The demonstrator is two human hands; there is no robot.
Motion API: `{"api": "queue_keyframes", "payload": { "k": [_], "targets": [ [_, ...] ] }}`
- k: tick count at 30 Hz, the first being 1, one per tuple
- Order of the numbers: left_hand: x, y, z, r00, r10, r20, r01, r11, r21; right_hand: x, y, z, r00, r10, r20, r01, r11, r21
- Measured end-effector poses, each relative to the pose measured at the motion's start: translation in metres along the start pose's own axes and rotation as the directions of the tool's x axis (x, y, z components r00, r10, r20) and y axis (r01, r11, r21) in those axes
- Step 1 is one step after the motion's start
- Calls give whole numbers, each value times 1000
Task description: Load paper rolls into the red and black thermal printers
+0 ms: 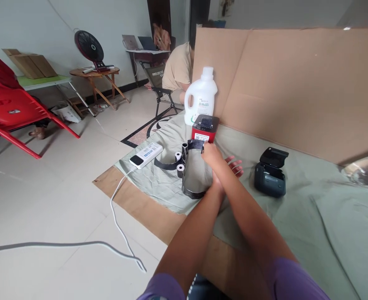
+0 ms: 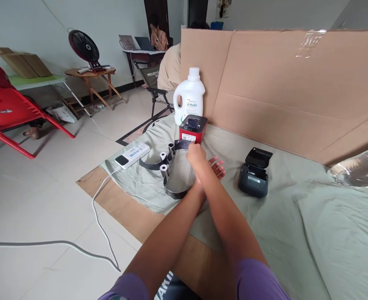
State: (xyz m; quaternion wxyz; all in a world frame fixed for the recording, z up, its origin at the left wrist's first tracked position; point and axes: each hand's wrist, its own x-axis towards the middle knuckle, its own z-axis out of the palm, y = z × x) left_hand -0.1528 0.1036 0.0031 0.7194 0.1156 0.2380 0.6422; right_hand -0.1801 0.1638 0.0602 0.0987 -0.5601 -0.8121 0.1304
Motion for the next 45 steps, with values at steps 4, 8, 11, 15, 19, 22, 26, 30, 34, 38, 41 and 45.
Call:
{"api": "queue_keyframes", "payload": {
  "k": [4,8,11,15,19,22,26,30,34,38,41,45],
  "targets": [
    [6,-6,-8,992,-52,113,70,984,-162,-12,-8,-8,970,-74,-232,73,997,-17],
    [12,-9,-7,988,-64,139,82,989,-123,-18,-32,-5,872,-453,-183,454,890,-37],
    [11,-4,-3,992,-60,113,75,988,-134,-17,-48,5,834,-552,4,552,834,-8],
    [6,5,1,998,-32,57,40,988,-148,-12,-56,16,840,-541,42,541,841,16],
    [3,8,4,998,-42,52,48,992,-114,-9,-54,19,840,-539,64,535,842,60],
    [3,7,6,998,-47,48,51,994,-98,-9,-52,19,844,-532,66,526,846,87],
    [3,6,4,998,-29,48,34,995,-97,-10,-51,22,830,-558,22,555,828,78],
    [6,5,0,999,-12,37,15,997,-74,-10,-54,23,847,-529,-51,530,834,153],
    [8,4,-2,1000,-5,9,5,999,-41,-6,-58,14,875,-433,-216,474,678,562],
    [10,2,-5,999,-8,46,8,1000,-7,-10,-60,-6,943,-317,-101,214,347,913],
    [9,2,-6,995,-16,101,13,1000,29,-21,-56,-24,946,-324,-3,78,218,973],
    [8,0,-1,998,62,29,-64,996,67,-45,-33,-46,951,-308,-30,103,223,969]
  ]
}}
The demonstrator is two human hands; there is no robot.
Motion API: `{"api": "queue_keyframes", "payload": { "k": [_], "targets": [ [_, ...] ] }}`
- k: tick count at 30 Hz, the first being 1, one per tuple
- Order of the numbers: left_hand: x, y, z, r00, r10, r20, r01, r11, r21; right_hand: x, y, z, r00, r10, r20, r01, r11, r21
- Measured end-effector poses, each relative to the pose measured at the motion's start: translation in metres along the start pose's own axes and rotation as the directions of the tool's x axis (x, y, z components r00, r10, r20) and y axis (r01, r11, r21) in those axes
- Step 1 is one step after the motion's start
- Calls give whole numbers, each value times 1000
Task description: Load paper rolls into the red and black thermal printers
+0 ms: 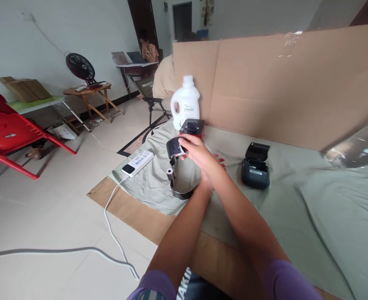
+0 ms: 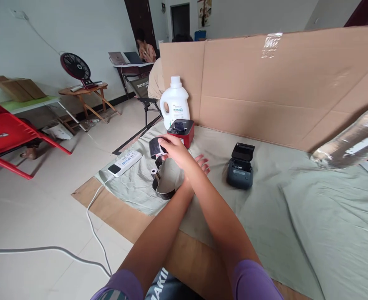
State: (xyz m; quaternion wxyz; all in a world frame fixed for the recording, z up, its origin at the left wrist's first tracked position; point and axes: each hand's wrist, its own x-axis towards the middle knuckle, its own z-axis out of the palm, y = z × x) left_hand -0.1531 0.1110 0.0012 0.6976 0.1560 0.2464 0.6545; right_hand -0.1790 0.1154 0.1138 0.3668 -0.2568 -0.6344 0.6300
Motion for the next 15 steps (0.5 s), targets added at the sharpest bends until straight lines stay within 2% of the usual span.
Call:
{"api": "queue_keyframes", "payload": {
  "k": [3,5,8,10,13,15],
  "targets": [
    [-1,-2,6,996,86,-37,-87,996,-23,-31,-12,-28,995,-7,-96,-3,995,-103],
    [-2,-3,7,995,88,-35,-89,996,-13,-53,-21,-52,990,29,-138,-45,992,-114],
    [-3,-4,3,999,34,-9,-33,996,84,-85,-35,-88,987,122,-101,-125,992,-20],
    [-6,-4,0,999,31,39,-36,990,138,-103,-43,-110,981,175,-85,-175,984,6],
    [-12,-1,-2,995,49,85,-62,985,158,-120,-51,-134,973,206,-106,-213,975,-63],
    [-16,2,-1,996,47,71,-59,984,171,-126,-55,-146,973,194,-124,-211,967,-140]
  ]
}}
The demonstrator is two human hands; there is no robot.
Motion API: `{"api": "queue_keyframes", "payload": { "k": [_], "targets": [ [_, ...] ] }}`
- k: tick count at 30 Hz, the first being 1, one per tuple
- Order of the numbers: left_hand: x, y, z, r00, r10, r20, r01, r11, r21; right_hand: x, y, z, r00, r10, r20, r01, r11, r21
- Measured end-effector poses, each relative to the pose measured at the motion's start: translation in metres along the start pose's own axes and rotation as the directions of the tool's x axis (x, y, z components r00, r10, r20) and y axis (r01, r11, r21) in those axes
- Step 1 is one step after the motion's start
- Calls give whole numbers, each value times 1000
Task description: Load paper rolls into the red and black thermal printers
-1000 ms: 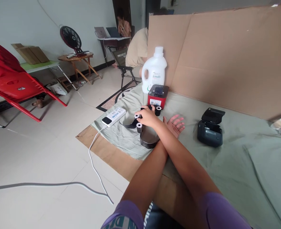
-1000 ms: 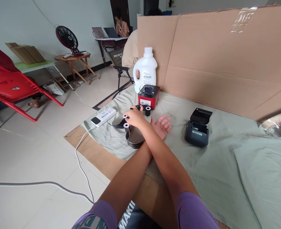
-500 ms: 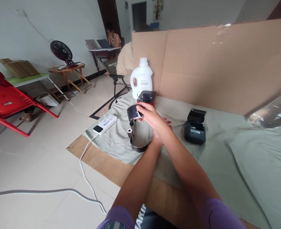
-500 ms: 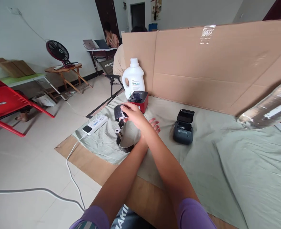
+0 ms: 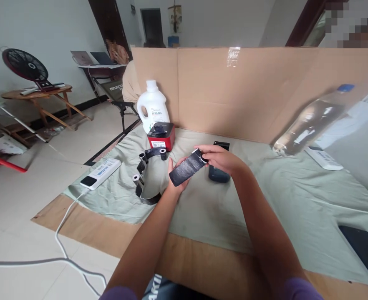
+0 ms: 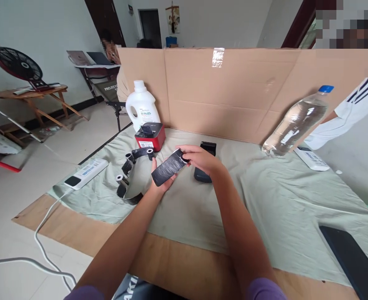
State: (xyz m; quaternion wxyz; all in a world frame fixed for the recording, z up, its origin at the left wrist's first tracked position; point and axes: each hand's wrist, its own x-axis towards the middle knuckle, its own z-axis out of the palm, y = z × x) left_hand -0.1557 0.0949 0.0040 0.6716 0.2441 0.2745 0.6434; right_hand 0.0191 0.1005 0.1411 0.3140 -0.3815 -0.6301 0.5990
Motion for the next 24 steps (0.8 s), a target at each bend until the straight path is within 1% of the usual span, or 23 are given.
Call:
{"api": "queue_keyframes", "payload": {
  "k": [3,6,7,9,12,13,15,18,20,22,24],
  "targets": [
    [-5,5,5,1000,-29,0,29,999,40,-4,0,-16,997,3,-73,-15,986,-166],
    [-11,5,13,997,-45,69,37,993,109,-6,2,-32,986,22,-167,-72,951,-301],
    [-13,3,17,995,-39,88,25,988,153,-7,3,-38,981,22,-194,-87,940,-330],
    [-20,-6,26,990,-55,131,14,956,294,-6,8,-49,971,7,-238,-99,920,-379],
    [-32,-27,41,972,-138,190,22,859,511,-2,21,-68,963,-23,-268,-111,874,-473],
    [-36,-34,46,966,-168,195,33,833,552,1,27,-73,963,-31,-269,-117,849,-516],
    [-42,-48,53,963,-196,186,52,811,583,7,42,-82,962,-55,-267,-129,772,-622],
    [-46,-61,57,951,-228,212,61,805,590,19,66,-89,962,-102,-252,-137,620,-773],
    [-46,-64,56,941,-240,240,55,805,591,26,79,-90,964,-115,-241,-141,546,-826],
    [-45,-64,54,934,-252,252,60,808,587,31,88,-91,964,-130,-232,-135,512,-849],
    [-44,-64,52,930,-267,254,73,810,582,33,92,-92,961,-168,-221,-109,504,-857]
  ]
}}
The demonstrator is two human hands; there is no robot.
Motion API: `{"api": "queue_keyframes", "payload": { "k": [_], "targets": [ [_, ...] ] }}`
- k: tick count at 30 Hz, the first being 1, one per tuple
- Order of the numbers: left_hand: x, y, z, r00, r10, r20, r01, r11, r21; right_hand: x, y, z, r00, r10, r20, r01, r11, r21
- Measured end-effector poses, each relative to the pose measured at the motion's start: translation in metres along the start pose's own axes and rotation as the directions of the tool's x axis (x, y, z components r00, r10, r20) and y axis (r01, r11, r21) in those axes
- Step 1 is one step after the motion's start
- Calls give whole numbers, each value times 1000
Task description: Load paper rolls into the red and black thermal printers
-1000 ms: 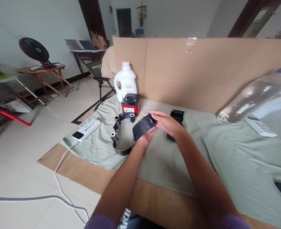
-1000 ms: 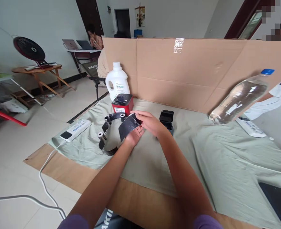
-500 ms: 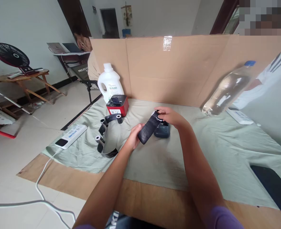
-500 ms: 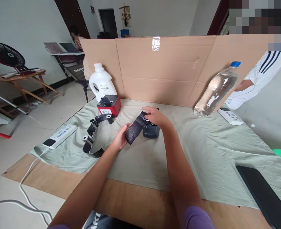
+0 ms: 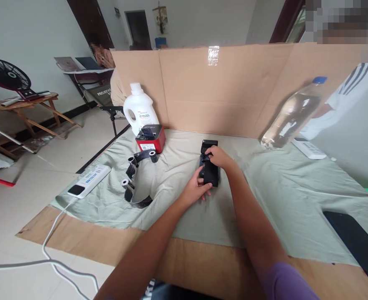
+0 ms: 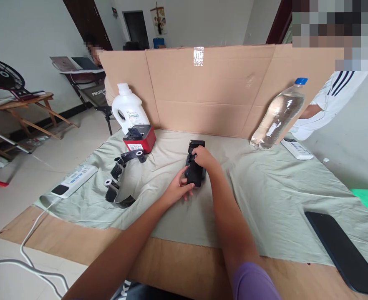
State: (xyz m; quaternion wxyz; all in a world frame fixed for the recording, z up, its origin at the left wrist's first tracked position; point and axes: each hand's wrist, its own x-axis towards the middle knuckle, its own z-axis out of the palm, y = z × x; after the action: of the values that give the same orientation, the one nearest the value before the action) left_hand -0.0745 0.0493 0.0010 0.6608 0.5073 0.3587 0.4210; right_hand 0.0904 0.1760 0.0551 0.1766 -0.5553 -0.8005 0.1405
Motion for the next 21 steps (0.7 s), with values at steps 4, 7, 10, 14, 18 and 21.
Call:
{"api": "queue_keyframes", "payload": {
  "k": [4,7,10,14,18,21],
  "targets": [
    [0,1,0,1000,-13,5,13,1000,3,1,8,-3,995,-39,-95,46,997,64],
    [0,2,1,1000,-22,5,22,1000,1,1,10,-5,986,-36,-162,59,989,138],
    [0,3,2,1000,-27,3,27,1000,-7,0,8,-1,982,-11,-190,41,987,154],
    [0,4,2,1000,-29,-11,29,1000,-9,-4,4,5,982,61,-177,-47,996,81],
    [0,5,2,999,-36,-25,36,999,1,-7,2,6,985,89,-149,-94,995,-28],
    [1,4,2,999,-41,-29,41,999,-8,-7,2,7,991,101,-91,-108,991,-78]
  ]
}}
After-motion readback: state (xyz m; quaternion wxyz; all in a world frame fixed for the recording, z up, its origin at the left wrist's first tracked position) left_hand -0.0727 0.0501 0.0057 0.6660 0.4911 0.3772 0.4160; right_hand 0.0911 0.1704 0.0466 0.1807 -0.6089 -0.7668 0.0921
